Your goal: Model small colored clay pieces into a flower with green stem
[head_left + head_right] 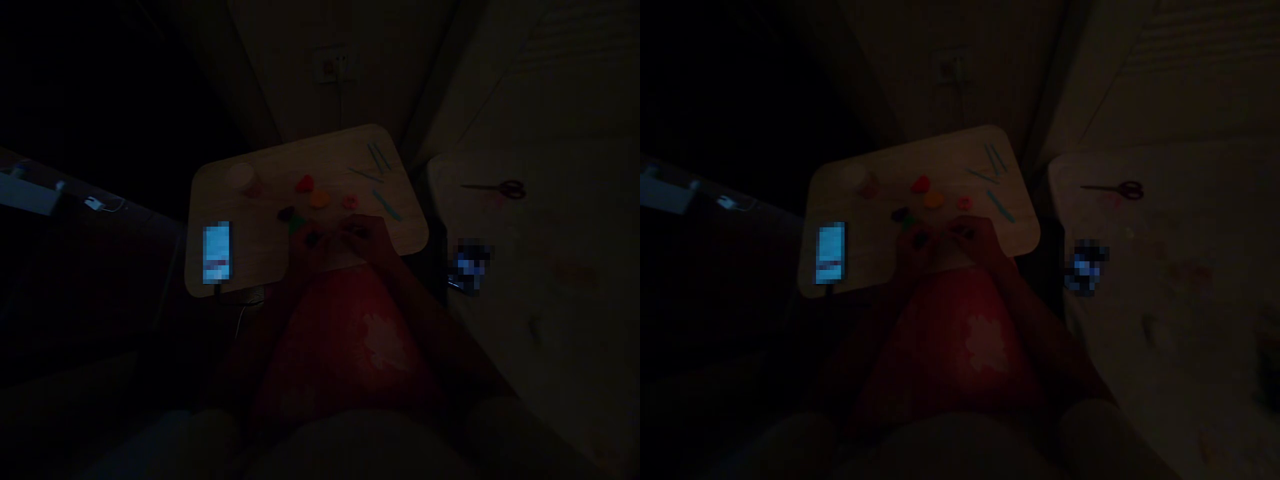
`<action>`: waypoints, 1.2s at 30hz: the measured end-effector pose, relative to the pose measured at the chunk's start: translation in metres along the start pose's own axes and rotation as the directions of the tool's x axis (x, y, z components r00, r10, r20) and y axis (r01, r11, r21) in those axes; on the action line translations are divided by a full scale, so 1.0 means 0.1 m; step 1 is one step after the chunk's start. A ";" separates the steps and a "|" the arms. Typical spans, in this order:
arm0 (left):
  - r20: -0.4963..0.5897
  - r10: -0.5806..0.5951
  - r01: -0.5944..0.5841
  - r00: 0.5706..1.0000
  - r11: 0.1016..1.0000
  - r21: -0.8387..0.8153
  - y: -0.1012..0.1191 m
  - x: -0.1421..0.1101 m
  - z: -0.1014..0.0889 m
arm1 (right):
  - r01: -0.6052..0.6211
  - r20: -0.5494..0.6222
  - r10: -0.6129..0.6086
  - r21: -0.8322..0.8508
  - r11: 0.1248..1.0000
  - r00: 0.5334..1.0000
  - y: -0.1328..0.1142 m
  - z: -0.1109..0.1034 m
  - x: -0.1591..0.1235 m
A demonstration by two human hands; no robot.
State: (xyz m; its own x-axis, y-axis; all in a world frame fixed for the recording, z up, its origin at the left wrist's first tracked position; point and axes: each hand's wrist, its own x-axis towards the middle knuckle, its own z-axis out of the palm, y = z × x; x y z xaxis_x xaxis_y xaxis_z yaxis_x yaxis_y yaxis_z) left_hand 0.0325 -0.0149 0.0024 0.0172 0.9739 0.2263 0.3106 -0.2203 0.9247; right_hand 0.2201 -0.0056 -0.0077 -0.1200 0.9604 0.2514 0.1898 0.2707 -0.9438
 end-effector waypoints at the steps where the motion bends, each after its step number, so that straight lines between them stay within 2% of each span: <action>1: 0.001 -0.009 0.009 1.000 1.000 -0.006 0.00 0.00 0.00 | -0.013 -0.003 0.013 0.015 1.000 1.000 0.00 0.00 0.00; 5: 0.005 -0.058 0.058 0.998 0.997 -0.060 -0.02 0.01 0.00 | -0.086 0.009 0.086 0.091 0.992 0.996 0.03 0.01 0.02; 9: -0.001 -0.079 0.079 0.997 0.994 -0.071 -0.04 0.01 0.01 | -0.108 0.030 0.105 0.129 0.986 0.994 0.05 0.00 0.04; 18: -0.012 -0.031 0.030 0.999 1.000 -0.007 -0.03 0.02 0.01 | -0.050 0.044 0.048 0.028 0.998 0.998 0.02 0.02 0.02; 27: 0.059 0.026 -0.025 0.998 1.000 -0.005 0.01 0.01 0.03 | -0.037 0.037 0.038 -0.027 0.999 0.999 0.00 -0.01 0.03; 36: -0.023 -0.063 0.062 0.998 0.997 -0.043 -0.05 0.02 0.02 | -0.089 0.013 0.088 0.029 0.996 0.996 0.02 0.02 0.04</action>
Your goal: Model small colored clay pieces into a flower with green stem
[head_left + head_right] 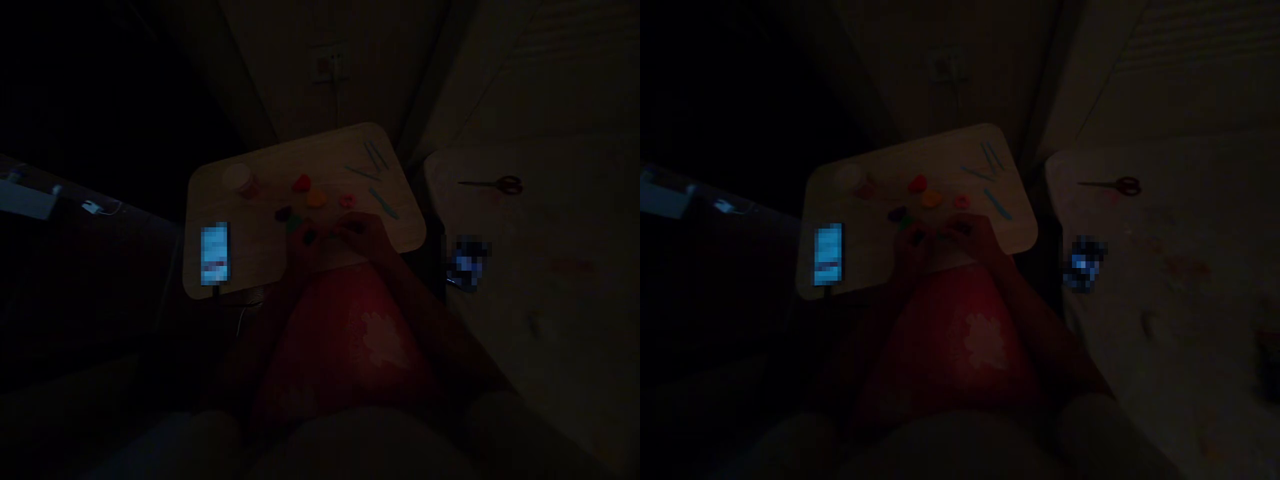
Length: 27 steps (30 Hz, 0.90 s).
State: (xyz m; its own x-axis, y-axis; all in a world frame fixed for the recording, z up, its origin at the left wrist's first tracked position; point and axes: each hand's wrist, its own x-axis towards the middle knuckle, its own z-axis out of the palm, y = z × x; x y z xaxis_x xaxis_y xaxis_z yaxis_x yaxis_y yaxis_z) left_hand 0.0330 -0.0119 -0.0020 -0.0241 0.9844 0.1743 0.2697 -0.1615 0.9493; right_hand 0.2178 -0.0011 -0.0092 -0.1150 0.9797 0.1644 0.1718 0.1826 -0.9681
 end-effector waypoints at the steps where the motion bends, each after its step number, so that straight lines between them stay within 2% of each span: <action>1: -0.009 -0.001 0.001 1.000 1.000 0.000 -0.01 0.00 0.00 | -0.005 -0.006 0.005 0.012 1.000 1.000 -0.01 0.00 0.00; 3: -0.013 0.013 -0.013 1.000 1.000 -0.006 -0.01 0.00 0.00 | -0.008 -0.009 0.008 0.018 1.000 1.000 -0.03 -0.01 0.00; 11: 0.080 0.119 -0.121 0.990 0.992 0.024 -0.01 0.00 0.00 | -0.021 -0.018 0.021 0.000 1.000 1.000 0.00 -0.02 0.00; 17: 0.030 0.072 -0.072 0.997 0.997 -0.004 0.01 0.00 -0.02 | 0.012 -0.011 -0.010 0.118 0.993 1.000 0.01 0.00 0.00; 21: 0.010 0.068 -0.068 0.998 0.997 -0.022 0.03 -0.01 -0.02 | -0.009 0.017 0.007 0.130 0.991 1.000 0.03 -0.01 -0.01; 27: -0.043 0.021 -0.021 0.999 1.000 -0.001 0.02 0.00 -0.01 | -0.009 -0.043 0.017 0.169 0.986 0.999 0.06 0.01 0.01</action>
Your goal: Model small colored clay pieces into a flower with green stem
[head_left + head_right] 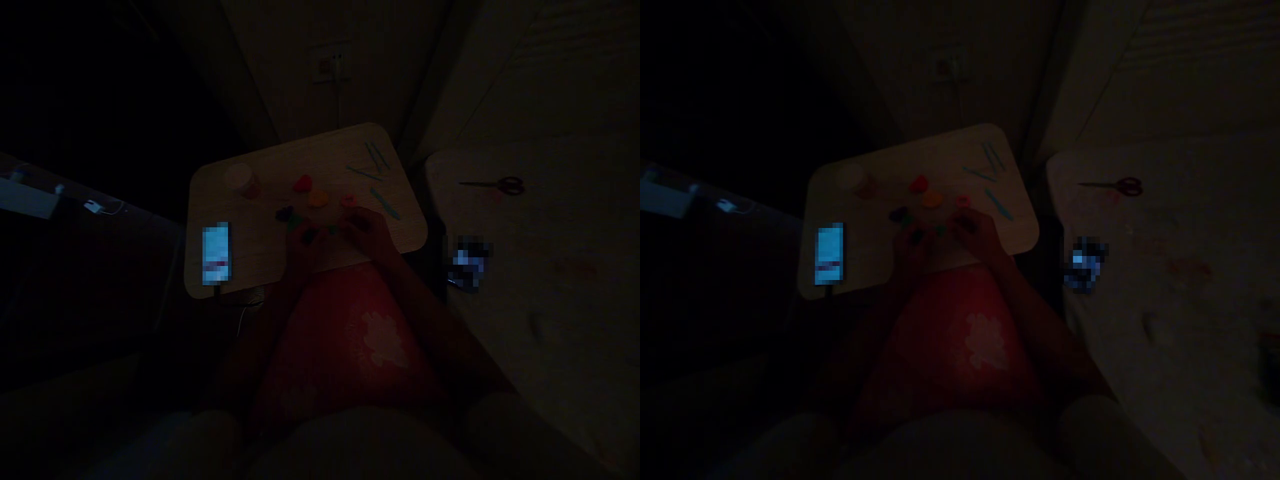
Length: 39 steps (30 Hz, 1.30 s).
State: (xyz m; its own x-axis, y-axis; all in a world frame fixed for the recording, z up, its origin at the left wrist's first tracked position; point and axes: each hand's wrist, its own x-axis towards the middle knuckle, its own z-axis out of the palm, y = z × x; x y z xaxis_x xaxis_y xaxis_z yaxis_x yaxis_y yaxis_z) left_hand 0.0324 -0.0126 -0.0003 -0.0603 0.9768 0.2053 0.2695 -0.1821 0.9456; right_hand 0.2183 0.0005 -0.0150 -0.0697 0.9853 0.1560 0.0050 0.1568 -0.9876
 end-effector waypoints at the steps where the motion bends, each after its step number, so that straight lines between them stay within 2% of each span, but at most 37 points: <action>1: -0.015 -0.012 0.012 1.000 1.000 0.010 0.00 0.00 0.00 | 0.002 -0.016 -0.002 0.006 1.000 1.000 0.00 0.00 0.00; 4: -0.049 -0.046 0.047 0.998 0.999 0.023 0.01 0.01 0.01 | 0.035 -0.037 -0.036 -0.010 0.999 0.999 0.01 -0.01 0.00; 8: -0.036 -0.067 0.068 0.997 0.997 0.023 0.02 0.01 0.01 | 0.070 0.000 -0.070 -0.063 0.996 0.998 0.00 -0.03 -0.01; 16: -0.007 -0.047 0.047 0.999 0.997 0.057 -0.02 0.00 0.01 | 0.070 -0.010 -0.071 -0.097 0.993 0.997 0.01 -0.01 -0.02; 23: 0.024 0.021 -0.022 0.999 0.999 0.030 0.00 0.01 0.00 | 0.055 -0.007 -0.057 -0.143 0.988 0.998 -0.04 0.00 -0.02; 31: 0.023 -0.004 0.004 1.000 1.000 0.025 0.03 0.01 0.01 | 0.030 -0.042 -0.037 -0.149 0.988 0.998 -0.01 0.01 -0.01; 39: 0.063 0.062 -0.063 0.996 0.998 0.017 0.00 0.00 0.00 | 0.038 0.015 -0.037 -0.092 0.995 0.999 -0.03 -0.01 -0.02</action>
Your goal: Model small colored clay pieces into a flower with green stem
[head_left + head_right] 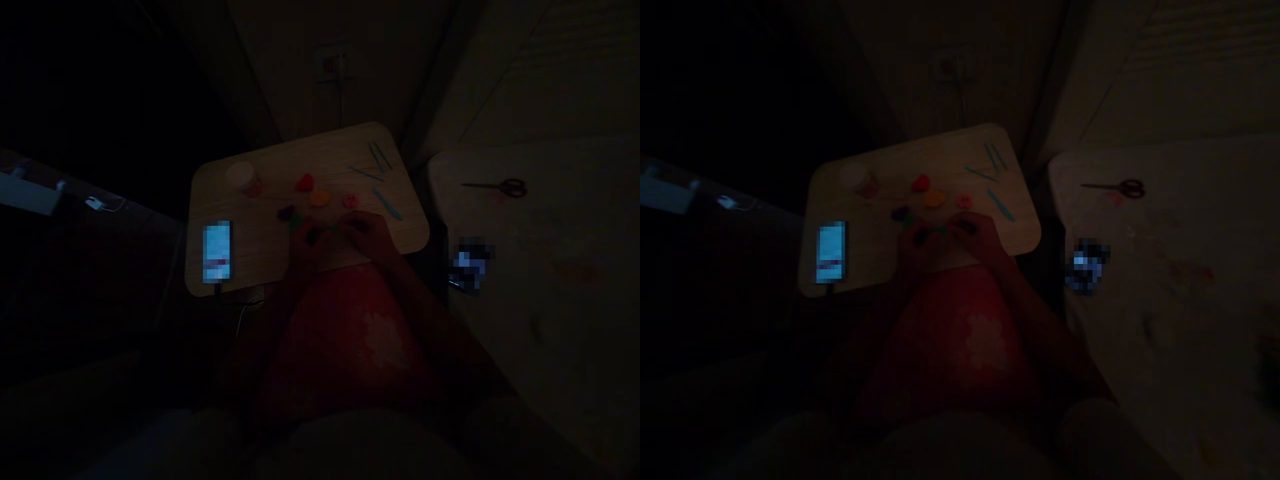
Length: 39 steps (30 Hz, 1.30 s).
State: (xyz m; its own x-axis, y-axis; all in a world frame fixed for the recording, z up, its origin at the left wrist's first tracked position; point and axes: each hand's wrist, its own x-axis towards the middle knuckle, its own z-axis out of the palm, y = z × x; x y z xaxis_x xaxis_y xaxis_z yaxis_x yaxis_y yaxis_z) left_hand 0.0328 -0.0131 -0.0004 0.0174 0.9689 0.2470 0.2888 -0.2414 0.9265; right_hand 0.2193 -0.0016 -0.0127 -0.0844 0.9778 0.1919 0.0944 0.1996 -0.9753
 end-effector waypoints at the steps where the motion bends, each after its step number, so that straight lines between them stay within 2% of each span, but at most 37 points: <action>1: 0.008 0.005 -0.005 1.000 1.000 -0.003 0.00 0.00 0.00 | -0.007 0.010 0.007 0.009 1.000 1.000 0.00 0.00 0.00; 13: 0.052 0.004 -0.002 0.999 0.999 -0.039 0.04 0.01 -0.01 | -0.010 0.135 0.004 0.042 0.999 0.991 -0.04 -0.04 0.02; 19: 0.114 0.022 -0.012 0.993 0.996 -0.083 0.08 0.00 -0.02 | 0.008 0.175 -0.016 0.046 0.999 0.984 -0.04 -0.04 0.03; 30: 0.129 -0.006 0.019 0.992 0.995 -0.098 0.11 0.00 -0.05 | -0.016 0.223 -0.003 0.084 0.996 0.975 -0.12 -0.07 0.02; 39: 0.172 0.048 -0.021 0.984 0.988 -0.155 0.05 0.01 -0.04 | 0.000 0.228 -0.018 0.077 0.997 0.974 -0.10 -0.06 0.03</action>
State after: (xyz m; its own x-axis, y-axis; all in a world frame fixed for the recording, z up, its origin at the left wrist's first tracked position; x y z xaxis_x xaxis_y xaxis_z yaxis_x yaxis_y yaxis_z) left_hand 0.0303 -0.0131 0.0059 0.1955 0.9512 0.2387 0.1365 -0.2674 0.9539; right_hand 0.2244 0.0000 -0.0022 -0.3097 0.9338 0.1791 0.0176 0.1940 -0.9808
